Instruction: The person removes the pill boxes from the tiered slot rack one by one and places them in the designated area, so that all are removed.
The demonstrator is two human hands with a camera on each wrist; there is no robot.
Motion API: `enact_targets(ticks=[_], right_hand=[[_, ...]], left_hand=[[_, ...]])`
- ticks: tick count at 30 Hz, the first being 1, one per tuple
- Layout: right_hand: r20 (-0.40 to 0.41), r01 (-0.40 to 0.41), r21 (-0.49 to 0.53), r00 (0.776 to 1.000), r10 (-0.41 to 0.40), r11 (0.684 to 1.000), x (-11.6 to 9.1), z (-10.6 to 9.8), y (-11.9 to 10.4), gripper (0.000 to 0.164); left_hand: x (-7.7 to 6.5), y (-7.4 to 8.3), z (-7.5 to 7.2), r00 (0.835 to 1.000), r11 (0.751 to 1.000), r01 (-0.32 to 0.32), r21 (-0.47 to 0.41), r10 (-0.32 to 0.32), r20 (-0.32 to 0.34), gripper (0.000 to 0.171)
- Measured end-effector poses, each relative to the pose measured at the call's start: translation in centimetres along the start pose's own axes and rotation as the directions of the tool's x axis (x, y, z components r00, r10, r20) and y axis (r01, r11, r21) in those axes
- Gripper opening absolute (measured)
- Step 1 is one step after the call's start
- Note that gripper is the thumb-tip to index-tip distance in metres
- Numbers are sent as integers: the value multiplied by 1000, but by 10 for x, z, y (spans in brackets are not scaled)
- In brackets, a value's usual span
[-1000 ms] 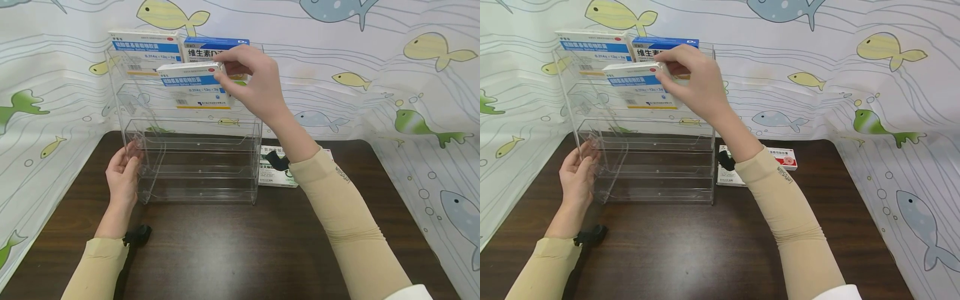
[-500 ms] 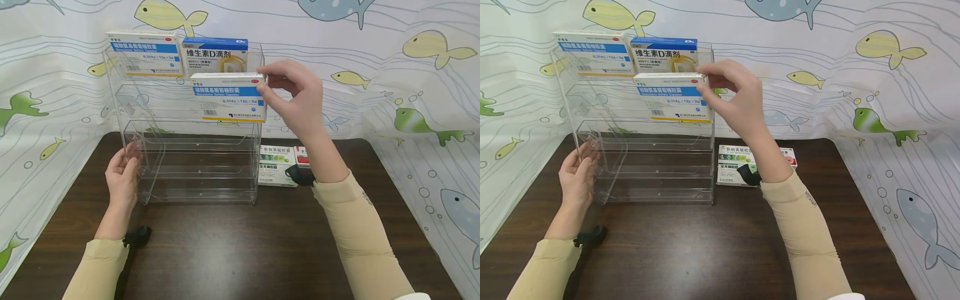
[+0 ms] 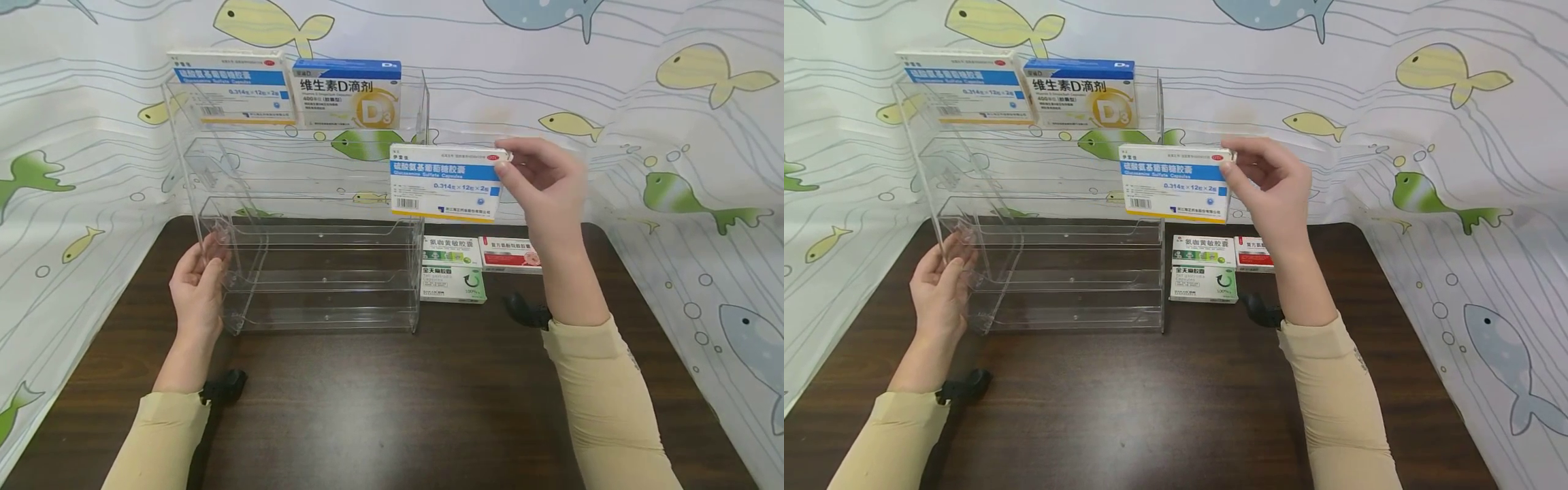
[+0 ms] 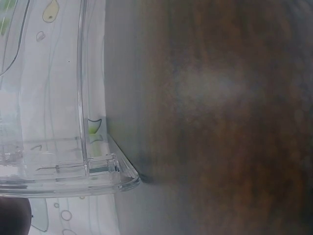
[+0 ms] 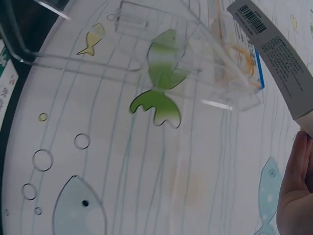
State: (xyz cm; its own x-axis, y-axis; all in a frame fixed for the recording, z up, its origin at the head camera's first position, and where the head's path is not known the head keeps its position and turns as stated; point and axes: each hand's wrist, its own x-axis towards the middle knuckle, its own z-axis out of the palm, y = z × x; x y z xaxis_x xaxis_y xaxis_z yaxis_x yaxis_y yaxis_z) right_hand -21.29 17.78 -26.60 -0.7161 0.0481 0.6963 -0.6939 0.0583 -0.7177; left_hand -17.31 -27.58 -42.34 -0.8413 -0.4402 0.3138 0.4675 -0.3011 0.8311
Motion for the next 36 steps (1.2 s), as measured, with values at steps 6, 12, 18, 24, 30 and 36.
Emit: enact_targets(ticks=[6, 12, 18, 24, 30, 36], right_hand=[[-109, -126, 72, 985, 133, 989, -14, -25, 9, 20], [-152, -203, 122, 964, 220, 972, -29, -48, 19, 19], [-188, -299, 56, 934, 304, 953, -47, -68, 32, 18], [-209, -431, -39, 886, 415, 901, -66, -89, 44, 19], [-225, -536, -134, 836, 501, 834, -84, -110, 54, 21], [-229, -605, -186, 793, 565, 774, -100, -130, 67, 26]], left_hand=[[0, 0, 0, 1000, 1000, 3, -14, -3, -9, 36], [1, 0, 1, 1000, 999, -5, -35, 4, -6, 35], [1, 1, 1, 1000, 999, -4, -33, 4, -3, 35], [1, 1, 3, 1000, 999, 7, -32, -7, -6, 35], [1, 1, 3, 1000, 1000, 14, -11, -14, -10, 36], [0, 1, 2, 1000, 1000, 21, 2, -21, -14, 37]])
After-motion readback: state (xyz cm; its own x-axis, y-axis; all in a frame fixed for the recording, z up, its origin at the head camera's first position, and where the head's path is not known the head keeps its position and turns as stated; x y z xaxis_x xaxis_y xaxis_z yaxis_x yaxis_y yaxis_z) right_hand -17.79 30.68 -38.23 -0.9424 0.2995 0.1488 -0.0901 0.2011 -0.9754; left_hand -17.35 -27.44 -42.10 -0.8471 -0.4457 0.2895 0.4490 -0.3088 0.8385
